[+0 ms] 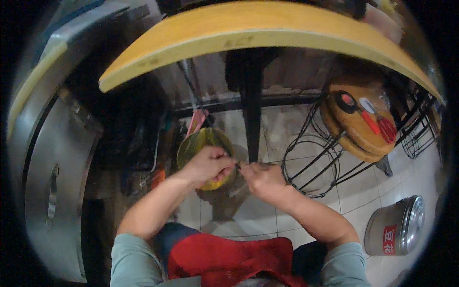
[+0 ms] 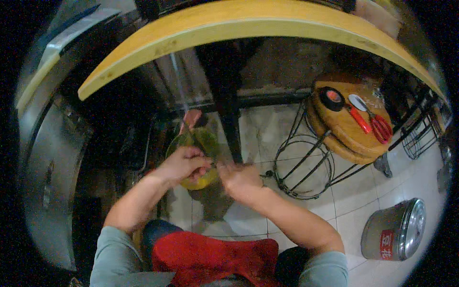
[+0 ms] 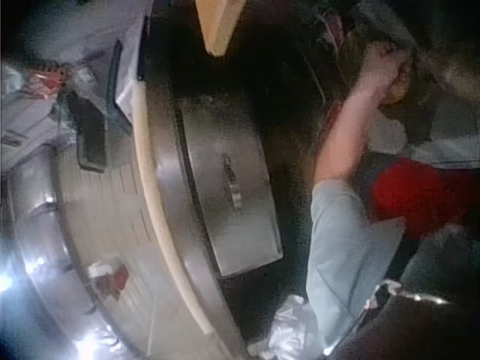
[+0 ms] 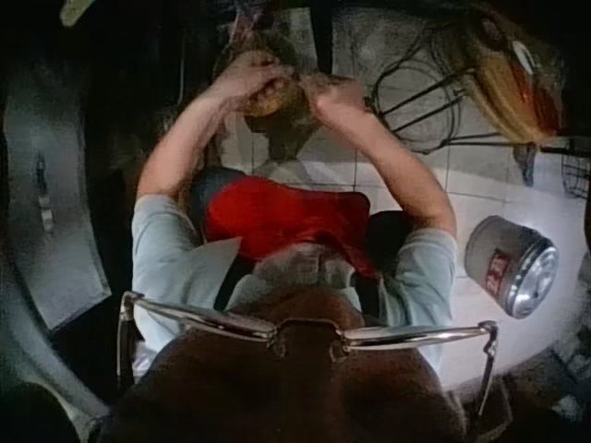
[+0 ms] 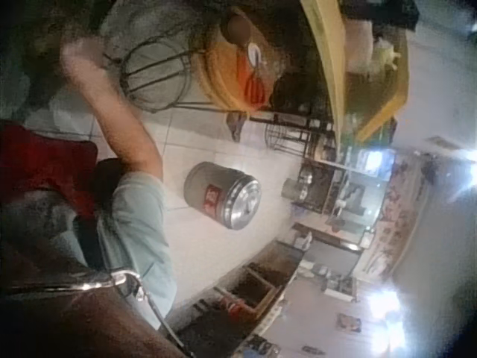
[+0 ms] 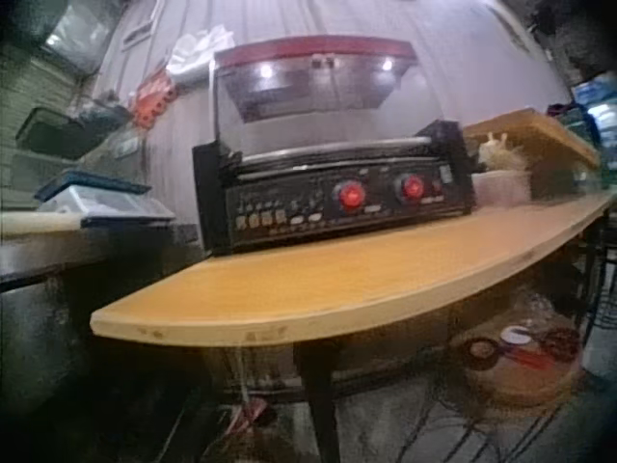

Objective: The person sits on the floor and uses scissors to cut a roll of electrical tape, then wraps the tape around a damaged section of a black electrical cord. After securing the tape, the person uses scissors to cut the tape and places the tools on a nearby stool.

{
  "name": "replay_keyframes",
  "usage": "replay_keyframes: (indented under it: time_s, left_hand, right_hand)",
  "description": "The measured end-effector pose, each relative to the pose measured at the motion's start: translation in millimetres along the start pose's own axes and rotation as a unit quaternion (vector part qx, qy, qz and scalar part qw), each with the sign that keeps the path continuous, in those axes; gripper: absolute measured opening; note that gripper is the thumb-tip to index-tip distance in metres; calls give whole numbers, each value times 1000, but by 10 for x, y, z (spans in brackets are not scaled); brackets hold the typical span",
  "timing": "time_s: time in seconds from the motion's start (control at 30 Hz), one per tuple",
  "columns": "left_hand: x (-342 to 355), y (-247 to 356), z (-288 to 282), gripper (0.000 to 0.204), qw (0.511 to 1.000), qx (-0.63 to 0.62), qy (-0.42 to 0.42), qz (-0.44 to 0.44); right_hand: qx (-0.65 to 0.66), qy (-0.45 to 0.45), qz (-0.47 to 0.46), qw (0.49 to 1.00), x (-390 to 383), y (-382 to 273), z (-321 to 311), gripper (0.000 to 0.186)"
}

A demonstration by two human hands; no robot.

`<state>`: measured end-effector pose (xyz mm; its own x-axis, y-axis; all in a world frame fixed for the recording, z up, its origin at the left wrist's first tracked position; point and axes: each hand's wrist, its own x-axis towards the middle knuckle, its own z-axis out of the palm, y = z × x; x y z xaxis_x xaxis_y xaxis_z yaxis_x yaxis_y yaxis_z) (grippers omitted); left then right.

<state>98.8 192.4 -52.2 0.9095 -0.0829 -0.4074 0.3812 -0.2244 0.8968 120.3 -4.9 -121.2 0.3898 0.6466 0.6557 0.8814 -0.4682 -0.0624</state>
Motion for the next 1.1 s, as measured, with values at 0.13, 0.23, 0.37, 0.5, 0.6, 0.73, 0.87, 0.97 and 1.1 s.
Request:
replay_keyframes:
  time_s: [0.13,0.23,0.37,0.5,0.6,0.73,0.87,0.97,1.1]
  left_hand:
    - [8,-54,158,31,977,156,105,97]
    - [-83,-74,143,31,983,77,104,133]
    - [-223,54,-144,26,982,-51,135,122]
    - [-57,-49,-418,16,960,-116,182,177]
    - [216,-61,-602,14,942,-179,252,130]
    - [402,-57,-587,15,948,-41,307,78]
    - [206,-220,42,21,888,256,279,260]
    - [-132,137,889,40,767,562,102,290]
    - [-183,584,1406,37,825,549,-9,137]
  right_hand:
    - [4,-48,51,998,-88,0,46,21]
    - [169,-142,160,962,-203,58,-32,26]
    - [475,-320,332,750,-726,191,-52,39]
    - [524,-364,293,712,-1407,311,53,38]
    - [530,-385,315,686,-1653,373,98,38]
    - [521,-353,389,673,-1620,417,-186,38]
    - [369,-327,297,818,-1010,536,-609,30]
    - [272,-388,244,846,-475,604,-735,25]
    - [312,-329,153,878,-318,659,-874,26]
